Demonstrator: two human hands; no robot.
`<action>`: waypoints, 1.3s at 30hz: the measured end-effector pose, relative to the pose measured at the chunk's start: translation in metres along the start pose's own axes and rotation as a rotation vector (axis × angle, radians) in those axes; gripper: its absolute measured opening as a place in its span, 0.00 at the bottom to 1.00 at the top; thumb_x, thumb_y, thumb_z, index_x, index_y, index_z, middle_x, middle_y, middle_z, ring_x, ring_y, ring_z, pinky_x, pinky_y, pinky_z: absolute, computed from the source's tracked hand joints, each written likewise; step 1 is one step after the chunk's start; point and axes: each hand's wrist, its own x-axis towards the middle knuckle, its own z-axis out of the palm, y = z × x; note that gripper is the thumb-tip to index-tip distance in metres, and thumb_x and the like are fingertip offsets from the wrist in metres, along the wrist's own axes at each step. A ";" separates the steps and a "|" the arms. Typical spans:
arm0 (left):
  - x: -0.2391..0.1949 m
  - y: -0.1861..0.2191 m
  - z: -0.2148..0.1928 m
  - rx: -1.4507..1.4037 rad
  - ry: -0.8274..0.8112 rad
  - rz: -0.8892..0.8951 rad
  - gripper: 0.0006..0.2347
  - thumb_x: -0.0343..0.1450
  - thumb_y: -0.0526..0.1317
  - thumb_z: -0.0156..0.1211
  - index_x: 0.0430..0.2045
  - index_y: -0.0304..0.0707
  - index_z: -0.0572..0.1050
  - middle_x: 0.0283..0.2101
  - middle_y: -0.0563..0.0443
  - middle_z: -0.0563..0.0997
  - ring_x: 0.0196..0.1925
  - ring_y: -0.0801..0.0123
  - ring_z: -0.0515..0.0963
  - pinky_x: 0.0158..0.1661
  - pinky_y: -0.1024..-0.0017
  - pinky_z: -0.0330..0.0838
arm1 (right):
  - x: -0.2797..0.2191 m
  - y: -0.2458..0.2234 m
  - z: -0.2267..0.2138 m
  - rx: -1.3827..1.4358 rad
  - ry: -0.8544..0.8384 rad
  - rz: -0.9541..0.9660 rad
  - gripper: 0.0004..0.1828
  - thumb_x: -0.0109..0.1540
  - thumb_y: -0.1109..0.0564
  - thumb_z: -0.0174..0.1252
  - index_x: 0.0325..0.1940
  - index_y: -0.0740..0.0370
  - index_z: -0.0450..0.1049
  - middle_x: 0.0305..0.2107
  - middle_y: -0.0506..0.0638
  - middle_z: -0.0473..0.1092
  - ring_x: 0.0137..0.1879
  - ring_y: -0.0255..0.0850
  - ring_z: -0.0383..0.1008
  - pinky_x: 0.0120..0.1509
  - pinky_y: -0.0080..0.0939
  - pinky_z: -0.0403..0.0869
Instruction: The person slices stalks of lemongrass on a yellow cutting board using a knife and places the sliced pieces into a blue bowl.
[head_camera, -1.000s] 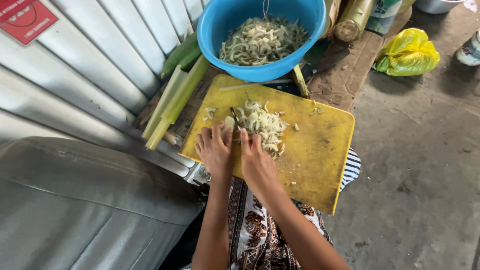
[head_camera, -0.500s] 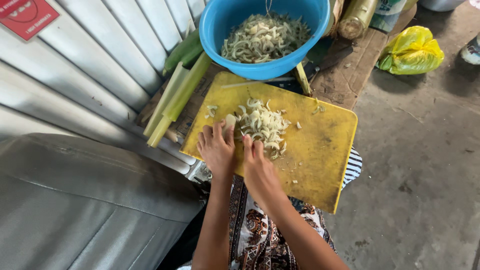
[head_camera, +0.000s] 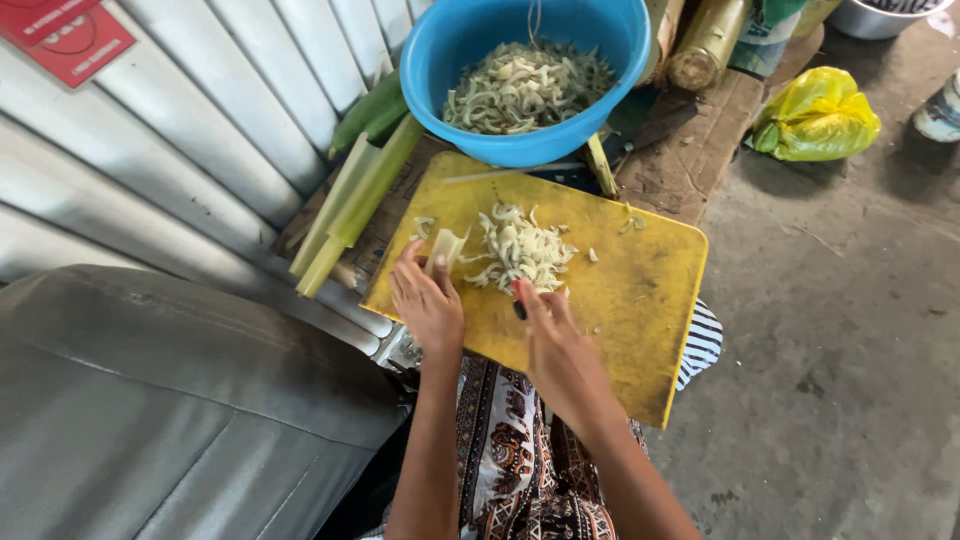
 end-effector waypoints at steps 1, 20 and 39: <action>0.001 -0.001 -0.001 -0.017 0.018 -0.003 0.15 0.79 0.45 0.50 0.54 0.33 0.68 0.43 0.41 0.74 0.45 0.52 0.74 0.47 0.55 0.67 | 0.000 0.004 0.001 0.017 0.019 -0.056 0.30 0.68 0.63 0.42 0.76 0.54 0.54 0.55 0.57 0.66 0.30 0.44 0.76 0.30 0.42 0.81; 0.000 -0.009 0.011 0.024 -0.153 -0.017 0.06 0.79 0.44 0.48 0.43 0.47 0.71 0.44 0.52 0.78 0.49 0.54 0.75 0.47 0.55 0.64 | 0.001 0.049 -0.003 0.090 0.100 -0.149 0.34 0.63 0.66 0.50 0.74 0.50 0.61 0.50 0.57 0.71 0.47 0.52 0.76 0.52 0.50 0.78; 0.003 -0.004 0.006 -0.088 -0.109 0.049 0.08 0.76 0.45 0.57 0.40 0.43 0.75 0.40 0.48 0.78 0.44 0.55 0.78 0.44 0.57 0.72 | -0.004 0.026 0.006 0.079 0.189 -0.278 0.32 0.68 0.64 0.46 0.76 0.50 0.55 0.56 0.61 0.67 0.42 0.51 0.79 0.44 0.43 0.83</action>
